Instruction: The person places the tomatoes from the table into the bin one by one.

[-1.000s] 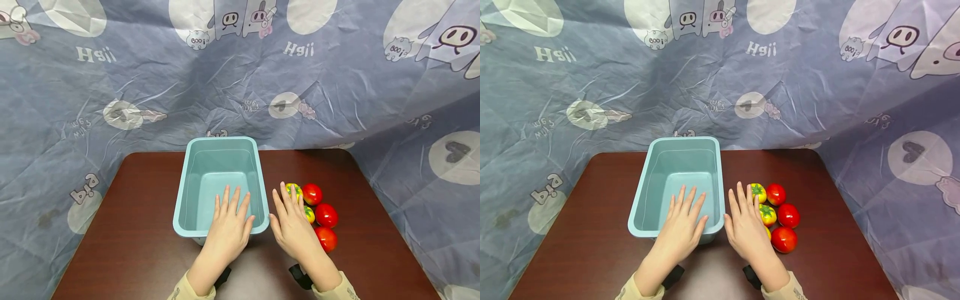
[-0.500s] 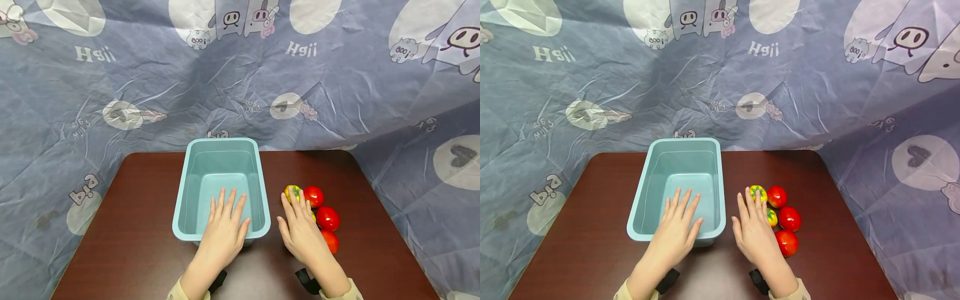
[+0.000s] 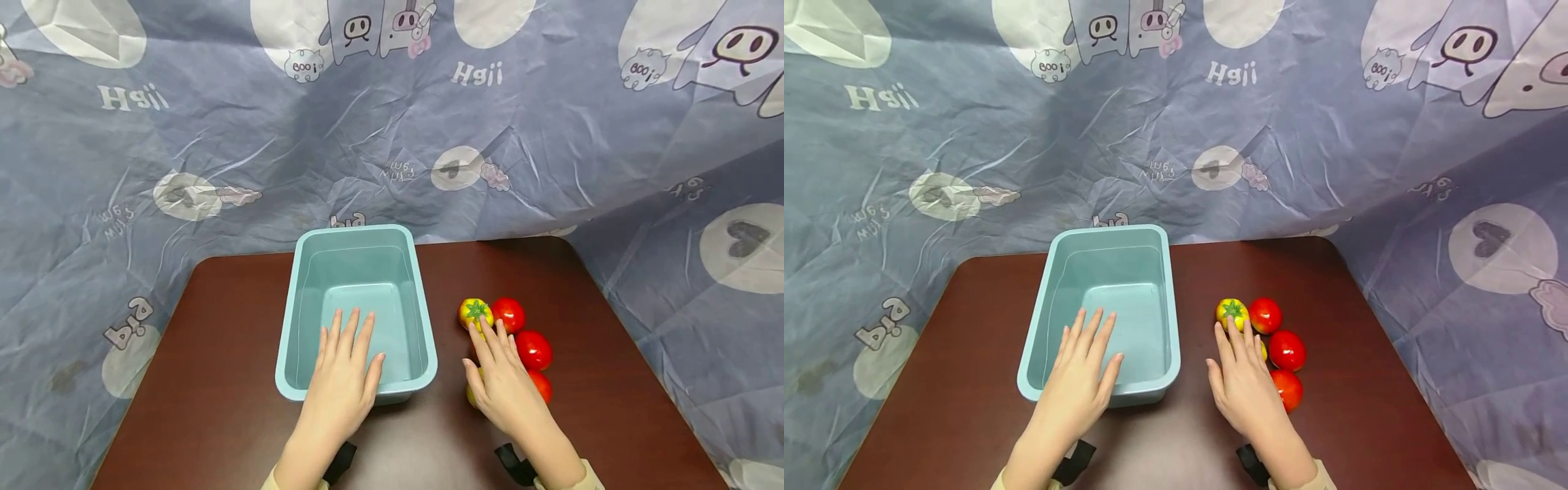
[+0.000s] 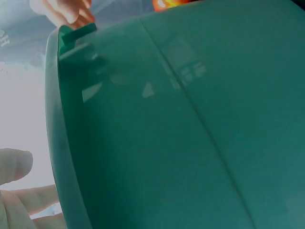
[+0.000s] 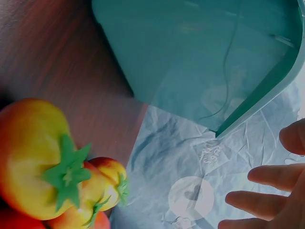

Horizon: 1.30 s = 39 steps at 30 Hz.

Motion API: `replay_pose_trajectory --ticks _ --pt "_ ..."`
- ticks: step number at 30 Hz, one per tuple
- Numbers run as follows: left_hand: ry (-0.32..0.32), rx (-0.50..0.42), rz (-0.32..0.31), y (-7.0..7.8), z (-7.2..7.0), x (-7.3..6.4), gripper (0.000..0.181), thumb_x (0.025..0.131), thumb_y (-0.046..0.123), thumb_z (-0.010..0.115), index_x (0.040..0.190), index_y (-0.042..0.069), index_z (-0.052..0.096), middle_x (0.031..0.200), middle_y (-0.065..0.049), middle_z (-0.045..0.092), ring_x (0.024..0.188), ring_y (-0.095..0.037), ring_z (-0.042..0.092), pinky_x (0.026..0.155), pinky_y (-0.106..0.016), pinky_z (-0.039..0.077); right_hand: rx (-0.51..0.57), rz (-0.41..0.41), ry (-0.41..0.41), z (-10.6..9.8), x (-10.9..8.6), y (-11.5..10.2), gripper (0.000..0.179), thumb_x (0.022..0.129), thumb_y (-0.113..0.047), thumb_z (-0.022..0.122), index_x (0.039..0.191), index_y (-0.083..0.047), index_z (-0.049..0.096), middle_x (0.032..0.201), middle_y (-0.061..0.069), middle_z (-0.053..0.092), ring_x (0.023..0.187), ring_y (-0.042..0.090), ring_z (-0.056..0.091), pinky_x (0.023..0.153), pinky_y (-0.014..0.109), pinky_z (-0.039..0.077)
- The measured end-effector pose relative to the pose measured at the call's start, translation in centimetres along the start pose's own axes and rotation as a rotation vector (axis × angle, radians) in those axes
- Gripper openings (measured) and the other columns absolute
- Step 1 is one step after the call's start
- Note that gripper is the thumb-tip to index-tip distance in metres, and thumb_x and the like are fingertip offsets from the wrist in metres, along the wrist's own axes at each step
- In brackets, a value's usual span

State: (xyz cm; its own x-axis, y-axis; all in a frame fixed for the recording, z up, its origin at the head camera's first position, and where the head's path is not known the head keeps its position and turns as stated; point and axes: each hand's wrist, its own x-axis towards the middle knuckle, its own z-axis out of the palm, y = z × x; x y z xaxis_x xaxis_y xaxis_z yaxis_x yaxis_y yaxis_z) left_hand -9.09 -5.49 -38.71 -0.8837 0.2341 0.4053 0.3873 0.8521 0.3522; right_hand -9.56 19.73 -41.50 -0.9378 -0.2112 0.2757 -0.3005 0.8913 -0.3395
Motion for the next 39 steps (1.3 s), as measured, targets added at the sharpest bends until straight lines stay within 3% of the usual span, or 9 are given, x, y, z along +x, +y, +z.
replay_pose_trajectory --ticks 10,17,24,28,32,39 --pt "-0.001 -0.023 -0.081 -1.6 -0.9 -0.8 0.056 0.100 0.027 0.055 0.150 0.008 0.039 0.153 -0.018 0.041 0.148 -0.042 0.024 0.114 -0.061 0.024 0.022 0.073 -0.069 0.7 -0.7 1.2 0.056 0.097 -0.022 0.057 0.146 0.000 0.044 0.153 0.022 0.039 0.142 0.047 0.033 0.111 0.059 0.031" --pt "0.005 -0.039 -0.132 -2.6 -1.4 -1.5 0.057 0.100 0.025 0.055 0.151 0.009 0.038 0.153 -0.019 0.041 0.147 -0.043 0.025 0.115 -0.060 0.024 0.012 0.068 -0.050 1.8 -1.6 2.0 0.054 0.096 -0.022 0.060 0.144 0.000 0.047 0.149 0.022 0.045 0.137 0.049 0.040 0.106 0.057 0.039" --pt "0.091 -0.015 -0.171 -3.6 -1.4 -2.0 0.058 0.098 0.023 0.058 0.150 0.008 0.039 0.149 -0.018 0.046 0.141 -0.042 0.034 0.104 -0.060 0.039 -0.008 0.033 -0.014 2.2 -2.0 2.8 0.057 0.087 -0.013 0.069 0.139 0.000 0.052 0.139 0.023 0.055 0.126 0.048 0.052 0.098 0.057 0.046" --pt "0.123 -0.029 -0.251 -4.2 -1.7 -2.4 0.057 0.098 0.023 0.056 0.149 0.006 0.039 0.149 -0.016 0.047 0.141 -0.038 0.033 0.098 -0.061 0.043 -0.031 0.013 -0.006 2.4 -2.4 3.1 0.056 0.082 -0.011 0.074 0.134 0.000 0.056 0.133 0.020 0.059 0.120 0.043 0.058 0.095 0.057 0.048" --pt "0.119 -0.062 -0.374 -4.8 -2.1 -3.1 0.057 0.100 0.023 0.052 0.152 0.006 0.035 0.151 -0.015 0.044 0.142 -0.036 0.031 0.096 -0.064 0.043 -0.052 -0.001 0.011 2.7 -2.8 3.5 0.061 0.076 -0.011 0.077 0.132 0.001 0.057 0.128 0.019 0.061 0.115 0.039 0.060 0.094 0.054 0.049" --pt "0.065 -0.243 -0.538 -5.4 -1.8 -3.9 0.065 0.100 0.020 0.053 0.156 0.006 0.024 0.152 -0.019 0.040 0.138 -0.041 0.035 0.106 -0.059 0.034 -0.078 0.047 -0.040 3.0 -3.6 3.9 0.067 0.070 -0.013 0.082 0.131 0.001 0.058 0.124 0.019 0.060 0.113 0.037 0.058 0.091 0.051 0.051"
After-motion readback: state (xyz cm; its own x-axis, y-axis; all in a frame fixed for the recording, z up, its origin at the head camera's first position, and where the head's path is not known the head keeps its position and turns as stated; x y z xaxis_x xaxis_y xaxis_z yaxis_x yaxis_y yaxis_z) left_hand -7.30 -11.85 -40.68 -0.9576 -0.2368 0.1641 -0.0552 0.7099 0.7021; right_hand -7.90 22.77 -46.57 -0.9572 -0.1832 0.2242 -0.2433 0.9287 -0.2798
